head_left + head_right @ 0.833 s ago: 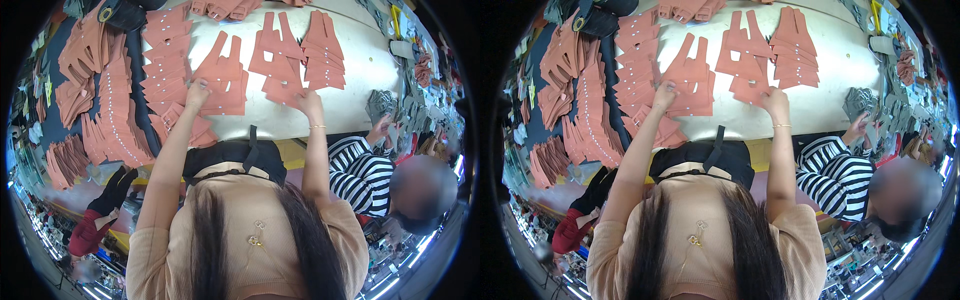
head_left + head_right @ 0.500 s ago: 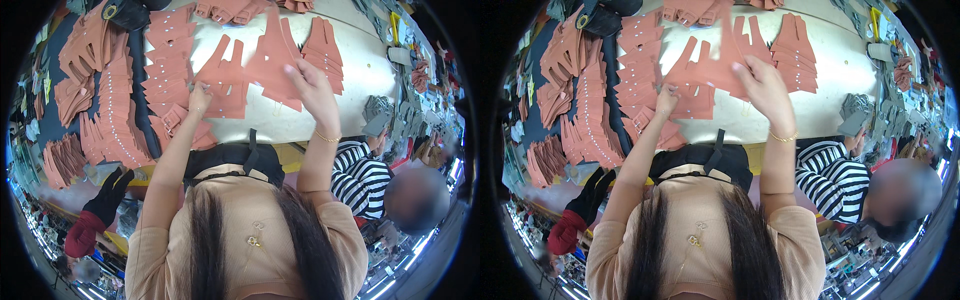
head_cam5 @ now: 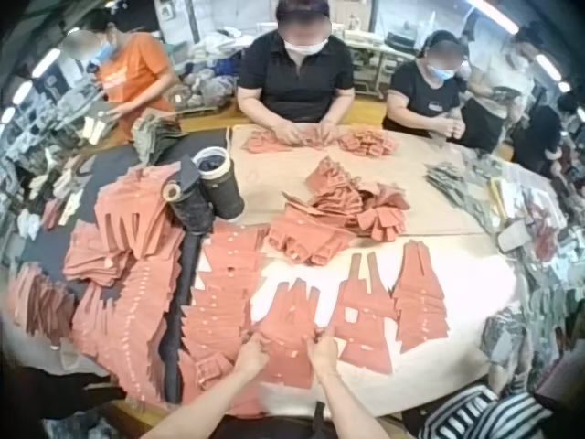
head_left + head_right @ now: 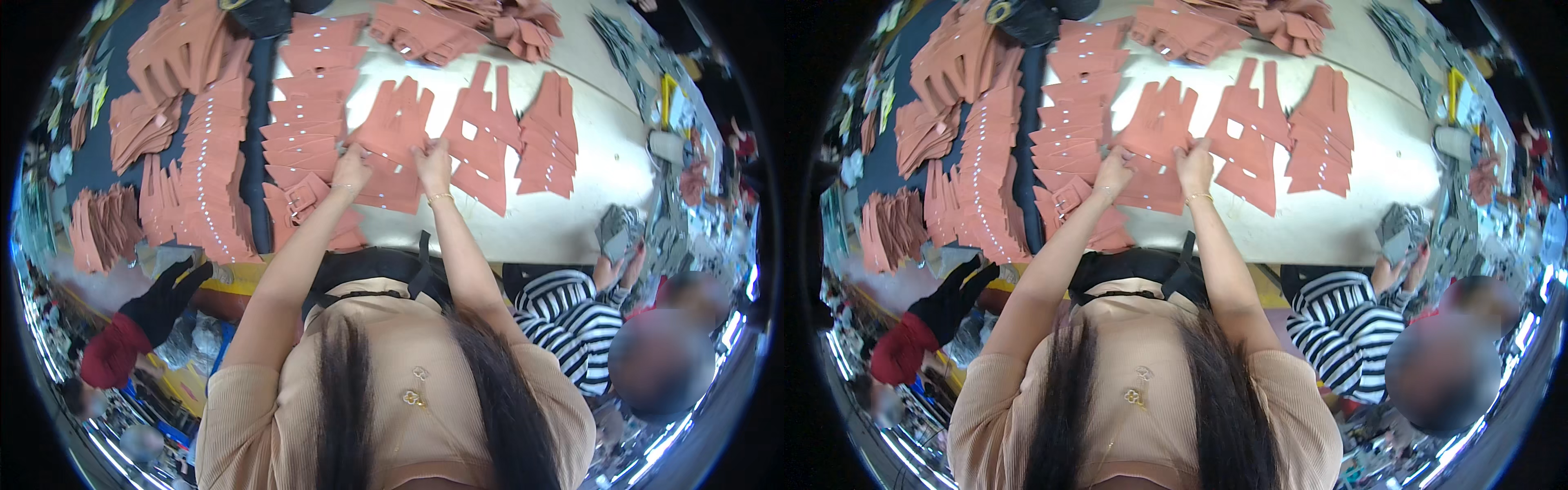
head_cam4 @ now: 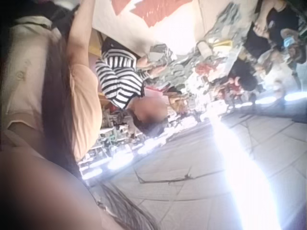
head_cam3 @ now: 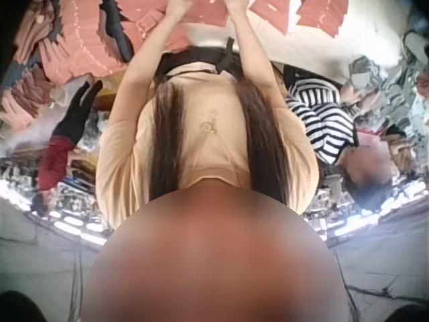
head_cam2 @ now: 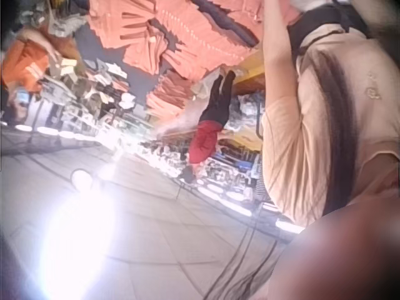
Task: The person sorts and stacks reddish-brown fabric pieces on a worktable. They pick up pieces, align them, and place them into neat piles while another worker handles similar items nearby.
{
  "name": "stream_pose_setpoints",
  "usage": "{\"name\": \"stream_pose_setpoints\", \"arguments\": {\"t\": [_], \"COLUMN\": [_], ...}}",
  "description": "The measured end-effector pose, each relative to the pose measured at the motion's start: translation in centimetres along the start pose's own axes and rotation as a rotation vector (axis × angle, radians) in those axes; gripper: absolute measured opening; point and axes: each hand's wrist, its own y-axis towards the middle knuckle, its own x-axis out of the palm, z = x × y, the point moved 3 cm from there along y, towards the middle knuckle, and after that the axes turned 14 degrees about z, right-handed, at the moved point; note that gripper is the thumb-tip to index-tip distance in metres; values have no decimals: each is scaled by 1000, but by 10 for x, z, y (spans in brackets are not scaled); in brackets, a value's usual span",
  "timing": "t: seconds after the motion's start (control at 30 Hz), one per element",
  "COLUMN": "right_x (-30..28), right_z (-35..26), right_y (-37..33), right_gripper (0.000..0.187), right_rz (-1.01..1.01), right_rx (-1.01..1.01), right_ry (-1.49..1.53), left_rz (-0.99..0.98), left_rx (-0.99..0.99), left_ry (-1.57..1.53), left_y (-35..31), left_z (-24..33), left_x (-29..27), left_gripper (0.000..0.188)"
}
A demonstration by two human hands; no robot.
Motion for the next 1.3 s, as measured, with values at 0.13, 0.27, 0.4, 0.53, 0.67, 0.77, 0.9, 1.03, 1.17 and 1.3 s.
{"name": "stream_pose_setpoints", "arguments": {"t": [0.13, 0.27, 0.4, 0.53, 0.67, 0.77, 0.9, 1.03, 1.17, 1.3], "right_x": [8, 11, 13, 18, 26, 26, -14, -100, -185, -241], "right_z": [16, 19, 20, 19, 18, 18, -8, -32, -44, -54], "right_y": [7, 12, 15, 17, 19, 21, 38, 68, 71, 64], "right_gripper": [40, 37, 40, 38, 46, 52, 49, 41, 31, 26], "right_rz": [-96, -64, -137, -181, -252, -402, -220, -261, -300, -447], "right_rx": [26, -171, -15, 129, -90, 138, -128, -231, -395, -400], "right_ry": [-5, -64, 25, 245, -7, 185, 99, -87, -210, -662], "left_rz": [13, -46, 5, 12, 12, -6, -32, 42, 28, 19], "left_rx": [-73, -84, -90, -159, -156, -142, -122, -100, -123, -118], "left_ry": [152, 81, 30, -16, -40, -33, -7, -56, -62, -51], "left_y": [4, -1, -10, -16, -17, -17, -16, -15, -15, -15], "left_z": [0, 15, 27, 30, 30, 30, 28, 27, 28, 30], "left_x": [7, -4, -19, -22, -20, -20, -20, -18, -19, -22], "left_gripper": [32, 36, 52, 50, 50, 47, 37, 31, 30, 30]}}
